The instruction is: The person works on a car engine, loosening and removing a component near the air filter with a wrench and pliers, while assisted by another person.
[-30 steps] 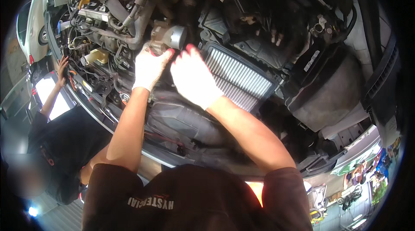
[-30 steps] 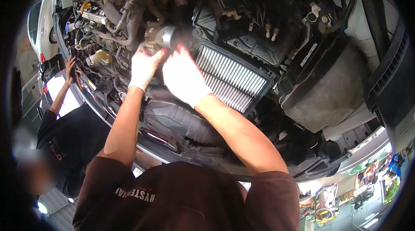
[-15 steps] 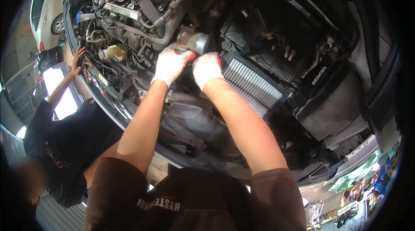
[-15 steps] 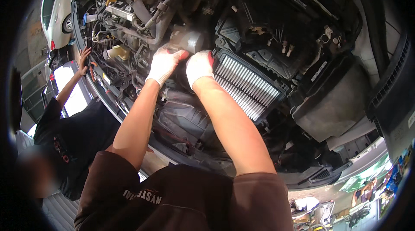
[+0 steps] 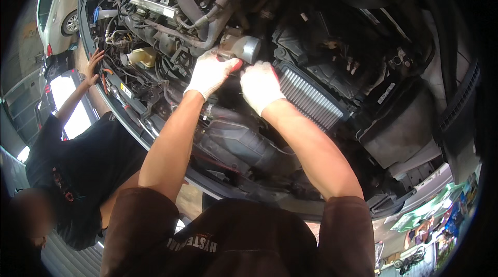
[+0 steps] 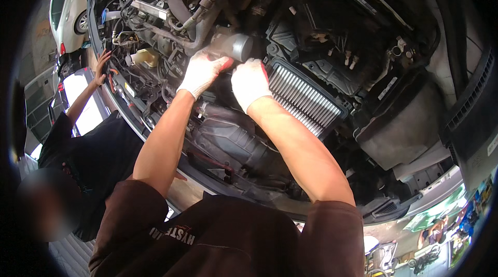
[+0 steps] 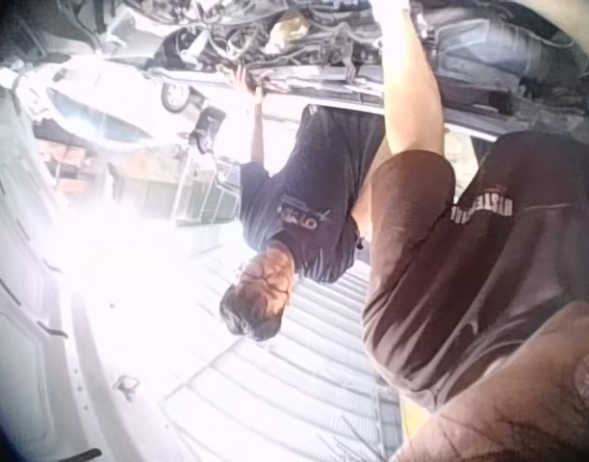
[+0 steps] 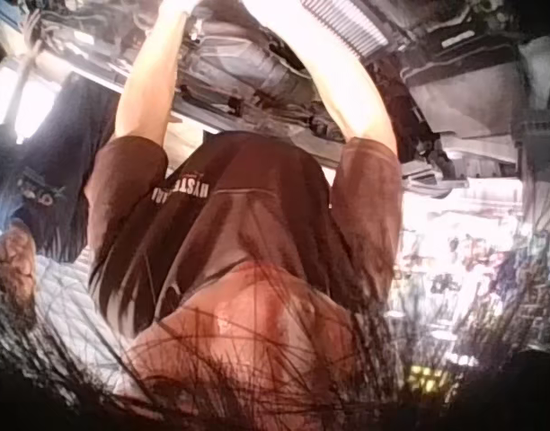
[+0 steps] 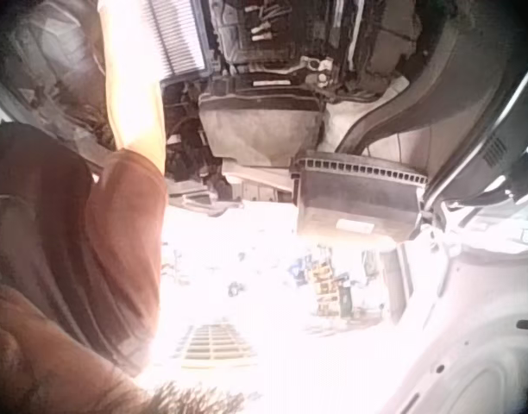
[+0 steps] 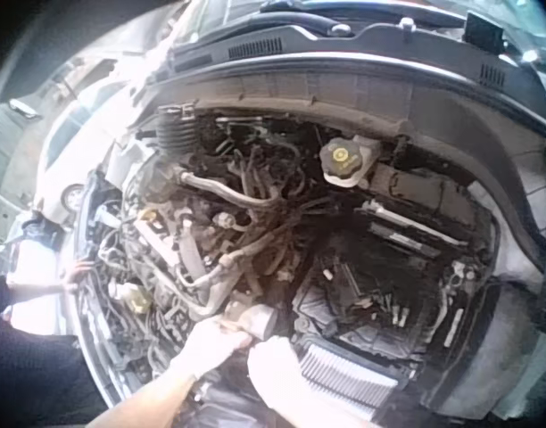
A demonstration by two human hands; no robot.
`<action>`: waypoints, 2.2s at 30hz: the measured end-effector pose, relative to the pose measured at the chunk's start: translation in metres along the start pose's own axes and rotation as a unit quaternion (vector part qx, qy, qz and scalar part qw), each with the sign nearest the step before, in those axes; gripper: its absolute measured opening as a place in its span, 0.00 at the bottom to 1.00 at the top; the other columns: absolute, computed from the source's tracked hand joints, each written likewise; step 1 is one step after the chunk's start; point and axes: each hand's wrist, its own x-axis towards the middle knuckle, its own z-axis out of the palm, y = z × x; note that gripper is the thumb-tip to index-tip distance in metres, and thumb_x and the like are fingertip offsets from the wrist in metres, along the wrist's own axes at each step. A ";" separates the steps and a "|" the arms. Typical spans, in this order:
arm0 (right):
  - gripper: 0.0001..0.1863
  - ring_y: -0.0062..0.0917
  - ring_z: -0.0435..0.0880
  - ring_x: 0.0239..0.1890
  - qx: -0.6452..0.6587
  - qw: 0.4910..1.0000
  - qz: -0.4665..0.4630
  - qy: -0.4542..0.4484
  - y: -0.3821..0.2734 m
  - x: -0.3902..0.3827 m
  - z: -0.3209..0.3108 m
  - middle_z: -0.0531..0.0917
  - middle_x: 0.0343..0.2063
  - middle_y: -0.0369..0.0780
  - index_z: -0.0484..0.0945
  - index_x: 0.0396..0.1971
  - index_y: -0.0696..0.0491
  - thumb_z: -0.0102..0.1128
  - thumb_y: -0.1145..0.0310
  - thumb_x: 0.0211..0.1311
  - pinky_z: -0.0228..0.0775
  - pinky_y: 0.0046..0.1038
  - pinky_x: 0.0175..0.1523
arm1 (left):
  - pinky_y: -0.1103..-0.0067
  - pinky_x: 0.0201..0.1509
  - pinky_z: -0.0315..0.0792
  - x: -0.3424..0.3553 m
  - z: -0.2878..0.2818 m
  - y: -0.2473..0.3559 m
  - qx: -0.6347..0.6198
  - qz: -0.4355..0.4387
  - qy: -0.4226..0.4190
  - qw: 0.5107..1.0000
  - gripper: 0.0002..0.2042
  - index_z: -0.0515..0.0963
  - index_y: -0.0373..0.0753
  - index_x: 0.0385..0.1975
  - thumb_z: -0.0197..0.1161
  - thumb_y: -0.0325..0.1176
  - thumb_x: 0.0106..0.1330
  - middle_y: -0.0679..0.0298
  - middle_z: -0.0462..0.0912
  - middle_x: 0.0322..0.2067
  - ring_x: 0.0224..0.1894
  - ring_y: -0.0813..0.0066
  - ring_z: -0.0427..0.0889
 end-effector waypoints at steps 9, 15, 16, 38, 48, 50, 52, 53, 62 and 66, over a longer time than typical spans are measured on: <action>0.10 0.36 0.91 0.44 0.072 0.993 -0.078 0.052 0.025 -0.003 -0.001 0.92 0.38 0.41 0.92 0.37 0.49 0.62 0.65 0.68 0.79 0.39 0.53 | 0.71 0.56 0.81 0.006 -0.012 0.016 0.032 -0.034 -0.061 0.997 0.27 0.90 0.33 0.51 0.79 0.51 0.62 0.53 0.94 0.43 0.47 0.65 0.92; 0.08 0.37 0.91 0.43 0.106 0.988 -0.097 0.062 0.025 0.000 -0.016 0.91 0.36 0.42 0.91 0.34 0.50 0.64 0.67 0.64 0.79 0.40 0.53 | 0.72 0.61 0.79 0.014 -0.016 -0.008 0.038 -0.046 -0.104 0.993 0.26 0.92 0.38 0.50 0.77 0.55 0.64 0.53 0.94 0.47 0.53 0.66 0.91; 0.08 0.37 0.91 0.43 0.106 0.989 -0.090 0.057 0.025 -0.004 -0.015 0.91 0.35 0.42 0.91 0.34 0.51 0.64 0.67 0.63 0.79 0.40 0.53 | 0.72 0.61 0.79 0.018 -0.015 -0.010 0.034 -0.048 -0.110 0.992 0.26 0.92 0.38 0.50 0.77 0.55 0.64 0.53 0.94 0.47 0.53 0.66 0.91; 0.12 0.34 0.91 0.43 0.012 0.995 -0.092 -0.042 0.006 -0.002 -0.015 0.93 0.36 0.41 0.93 0.38 0.50 0.61 0.65 0.69 0.75 0.40 0.52 | 0.65 0.67 0.78 0.004 -0.018 0.022 0.145 -0.028 -0.116 0.982 0.29 0.88 0.35 0.56 0.71 0.55 0.69 0.44 0.90 0.56 0.62 0.51 0.89; 0.13 0.41 0.93 0.46 0.117 0.986 -0.104 -0.059 -0.012 -0.045 -0.052 0.94 0.39 0.45 0.94 0.40 0.52 0.63 0.64 0.66 0.80 0.49 0.55 | 0.72 0.61 0.78 0.015 -0.003 -0.016 0.104 -0.015 -0.132 0.986 0.27 0.85 0.31 0.58 0.71 0.51 0.72 0.54 0.93 0.51 0.54 0.69 0.89; 0.10 0.38 0.94 0.37 0.280 0.957 -0.060 0.034 0.007 -0.032 -0.050 0.94 0.33 0.45 0.93 0.34 0.51 0.64 0.65 0.63 0.83 0.41 0.47 | 0.72 0.60 0.79 0.012 0.001 -0.010 0.076 -0.063 -0.103 0.990 0.26 0.85 0.31 0.58 0.70 0.48 0.73 0.55 0.93 0.51 0.52 0.70 0.89; 0.10 0.41 0.94 0.36 0.374 0.919 -0.066 0.104 0.030 -0.017 -0.067 0.93 0.32 0.46 0.92 0.29 0.52 0.63 0.66 0.64 0.86 0.42 0.47 | 0.70 0.60 0.79 0.040 -0.029 -0.073 0.318 0.158 -0.199 0.913 0.26 0.84 0.31 0.60 0.70 0.48 0.74 0.52 0.92 0.51 0.52 0.67 0.89; 0.10 0.41 0.94 0.38 0.353 0.929 -0.031 0.108 0.042 -0.012 -0.073 0.93 0.34 0.46 0.91 0.32 0.53 0.64 0.65 0.65 0.86 0.42 0.47 | 0.69 0.61 0.78 0.046 -0.032 -0.074 0.471 0.348 -0.176 0.792 0.27 0.83 0.31 0.61 0.70 0.49 0.74 0.51 0.92 0.51 0.53 0.66 0.89; 0.10 0.34 0.91 0.49 0.345 0.891 0.100 0.279 0.060 0.007 0.008 0.89 0.41 0.41 0.87 0.41 0.51 0.67 0.64 0.65 0.86 0.37 0.53 | 0.68 0.66 0.77 0.045 -0.027 -0.022 0.366 -0.144 -0.226 0.891 0.37 0.80 0.29 0.65 0.56 0.65 0.83 0.55 0.88 0.54 0.55 0.65 0.84; 0.11 0.36 0.91 0.53 0.339 0.889 0.058 0.301 0.060 0.008 0.017 0.90 0.45 0.42 0.88 0.43 0.52 0.64 0.63 0.69 0.84 0.37 0.59 | 0.70 0.55 0.80 0.041 -0.021 -0.044 0.100 -0.140 -0.184 0.968 0.40 0.76 0.30 0.69 0.61 0.67 0.79 0.57 0.89 0.45 0.48 0.70 0.85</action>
